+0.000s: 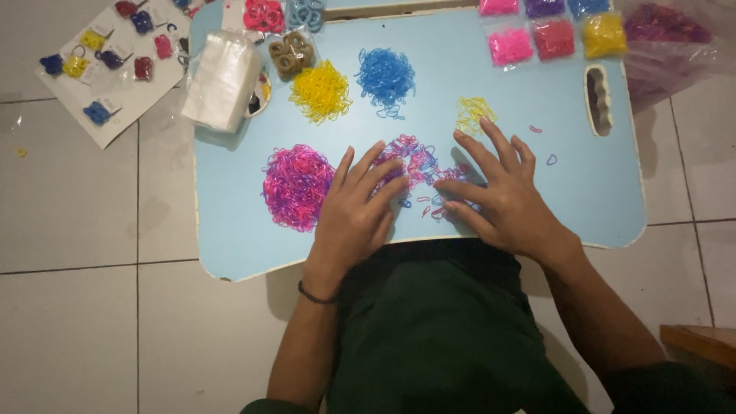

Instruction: The person sorts small colored rubber bands into different piles on a table by hand, shifting and repositioning them with both hands, occasionally holding a plastic bag.

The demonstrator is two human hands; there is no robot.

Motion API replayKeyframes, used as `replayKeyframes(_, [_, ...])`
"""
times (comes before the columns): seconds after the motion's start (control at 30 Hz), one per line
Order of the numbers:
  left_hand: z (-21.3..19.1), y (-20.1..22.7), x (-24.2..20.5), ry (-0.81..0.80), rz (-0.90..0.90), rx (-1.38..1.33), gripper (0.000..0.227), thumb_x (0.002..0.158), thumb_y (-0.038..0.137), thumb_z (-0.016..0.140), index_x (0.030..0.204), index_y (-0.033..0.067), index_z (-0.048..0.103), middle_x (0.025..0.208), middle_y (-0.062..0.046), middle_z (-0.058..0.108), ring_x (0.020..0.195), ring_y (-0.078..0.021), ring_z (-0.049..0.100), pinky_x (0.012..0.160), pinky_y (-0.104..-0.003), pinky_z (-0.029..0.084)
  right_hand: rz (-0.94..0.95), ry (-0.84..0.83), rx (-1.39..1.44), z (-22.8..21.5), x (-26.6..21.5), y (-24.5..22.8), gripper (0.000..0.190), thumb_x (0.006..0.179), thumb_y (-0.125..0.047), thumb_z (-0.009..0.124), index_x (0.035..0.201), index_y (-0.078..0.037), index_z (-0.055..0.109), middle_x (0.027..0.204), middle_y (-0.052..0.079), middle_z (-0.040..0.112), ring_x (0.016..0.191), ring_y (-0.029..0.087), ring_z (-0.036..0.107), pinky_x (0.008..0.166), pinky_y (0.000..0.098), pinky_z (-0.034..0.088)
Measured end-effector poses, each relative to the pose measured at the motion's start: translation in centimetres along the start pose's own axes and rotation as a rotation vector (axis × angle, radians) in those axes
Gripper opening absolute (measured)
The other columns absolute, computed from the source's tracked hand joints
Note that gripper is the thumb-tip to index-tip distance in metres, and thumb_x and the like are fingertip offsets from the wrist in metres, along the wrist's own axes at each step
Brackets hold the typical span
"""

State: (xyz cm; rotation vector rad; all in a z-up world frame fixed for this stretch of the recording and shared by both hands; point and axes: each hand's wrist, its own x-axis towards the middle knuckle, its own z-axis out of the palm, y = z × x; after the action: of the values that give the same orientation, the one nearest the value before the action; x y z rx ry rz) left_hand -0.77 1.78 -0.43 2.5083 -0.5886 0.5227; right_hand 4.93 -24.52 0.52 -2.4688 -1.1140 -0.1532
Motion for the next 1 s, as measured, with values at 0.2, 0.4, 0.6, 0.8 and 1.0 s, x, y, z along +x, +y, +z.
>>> replayKeyframes(0.2, [-0.3, 0.9, 1.0, 0.067, 0.065, -0.012, 0.029, 0.093, 0.011, 0.075, 0.121, 0.0177, 0.074, 0.131, -0.010, 0.070, 0.141, -0.0348, 0.052, 0.124, -0.059, 0.025, 0.011, 0.047, 0.057, 0.3, -0.1, 0.3, 0.027, 0.099, -0.036, 0.062, 0.123, -0.031, 0.073, 0.163, 0.016, 0.040, 0.157, 0.048, 0.018, 0.115, 0.0766, 0.017])
replayKeyframes(0.4, [1.0, 0.5, 2.2, 0.101, 0.015, 0.040, 0.020, 0.090, 0.016, 0.080, 0.110, 0.0171, 0.077, 0.125, -0.009, 0.071, 0.138, -0.0348, 0.054, 0.121, -0.063, 0.028, -0.012, 0.155, 0.076, 0.9, -0.2, 0.4, 0.020, 0.100, -0.034, 0.064, 0.113, -0.027, 0.076, 0.161, 0.013, 0.043, 0.157, 0.044, 0.019, 0.116, 0.0715, 0.017])
replayKeyframes(0.6, [0.5, 0.9, 2.1, 0.093, -0.060, 0.058, 0.014, 0.094, 0.015, 0.078, 0.107, 0.0155, 0.078, 0.125, -0.011, 0.071, 0.137, -0.0343, 0.055, 0.122, -0.061, 0.027, -0.074, 0.162, 0.053, 0.8, 1.7, -0.2, 0.020, 0.099, -0.032, 0.065, 0.116, -0.029, 0.076, 0.160, 0.014, 0.043, 0.156, 0.046, 0.019, 0.115, 0.0716, 0.018])
replayKeyframes(0.8, [1.0, 0.5, 1.9, 0.089, -0.101, 0.041, 0.012, 0.093, 0.019, 0.080, 0.105, 0.0171, 0.079, 0.125, -0.010, 0.071, 0.137, -0.0338, 0.055, 0.122, -0.062, 0.027, -0.159, 0.080, -0.008, 2.0, 2.3, -0.7, 0.029, 0.093, -0.035, 0.068, 0.122, -0.039, 0.071, 0.165, 0.010, 0.037, 0.157, 0.046, 0.017, 0.113, 0.0736, 0.017])
replayKeyframes(1.0, [1.2, 0.4, 1.7, 0.084, -0.084, 0.038, 0.012, 0.094, 0.016, 0.078, 0.106, 0.0173, 0.079, 0.125, -0.011, 0.071, 0.136, -0.0351, 0.056, 0.122, -0.062, 0.028, -0.137, 0.078, -0.026, 1.6, 1.5, -0.5, 0.020, 0.098, -0.036, 0.063, 0.117, -0.035, 0.070, 0.165, 0.010, 0.037, 0.158, 0.043, 0.014, 0.115, 0.0713, 0.014])
